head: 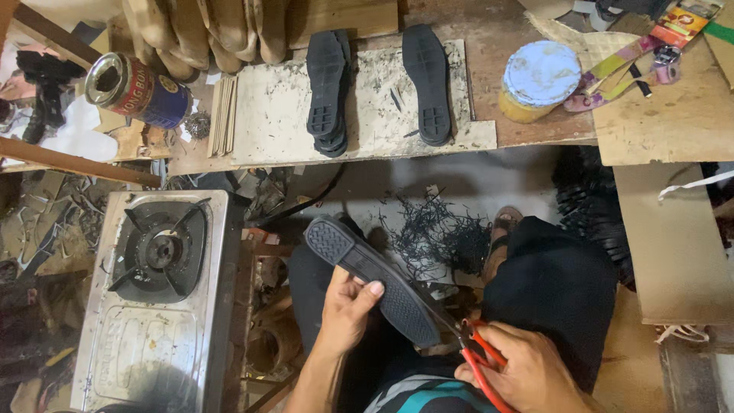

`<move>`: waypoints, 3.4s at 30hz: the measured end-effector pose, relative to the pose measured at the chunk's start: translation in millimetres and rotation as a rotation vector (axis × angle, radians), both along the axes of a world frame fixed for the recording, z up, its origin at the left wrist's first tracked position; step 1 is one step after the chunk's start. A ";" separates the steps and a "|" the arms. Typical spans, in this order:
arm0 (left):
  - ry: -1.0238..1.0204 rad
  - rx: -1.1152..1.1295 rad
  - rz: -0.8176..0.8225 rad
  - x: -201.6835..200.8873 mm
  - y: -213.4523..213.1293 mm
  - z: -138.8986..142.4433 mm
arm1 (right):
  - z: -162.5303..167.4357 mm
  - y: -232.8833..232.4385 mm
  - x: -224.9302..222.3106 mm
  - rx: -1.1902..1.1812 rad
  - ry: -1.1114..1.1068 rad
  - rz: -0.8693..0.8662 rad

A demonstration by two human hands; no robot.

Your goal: The person sits at a workbench and uses red-handled shears to trim excess rubber from the edges of shoe soles, working on one sole at a time and placing trimmed soles on the bench with a stack of finished soles.

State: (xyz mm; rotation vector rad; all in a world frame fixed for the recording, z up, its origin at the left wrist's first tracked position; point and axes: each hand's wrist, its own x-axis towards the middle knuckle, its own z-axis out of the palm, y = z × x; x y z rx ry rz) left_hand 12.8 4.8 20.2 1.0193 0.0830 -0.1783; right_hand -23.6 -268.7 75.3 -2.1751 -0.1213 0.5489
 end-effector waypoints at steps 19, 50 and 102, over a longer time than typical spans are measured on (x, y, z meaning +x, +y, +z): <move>0.000 0.024 -0.042 -4.4 8.0 -10.5 | -12.6 2.1 -6.1 0.102 0.005 0.015; 0.093 -0.081 0.034 -5.3 -8.0 -5.9 | -5.6 12.2 -4.6 0.090 -0.016 0.001; 0.097 -0.211 -0.062 1.1 -3.9 0.3 | -22.4 5.6 -5.1 0.166 0.070 -0.140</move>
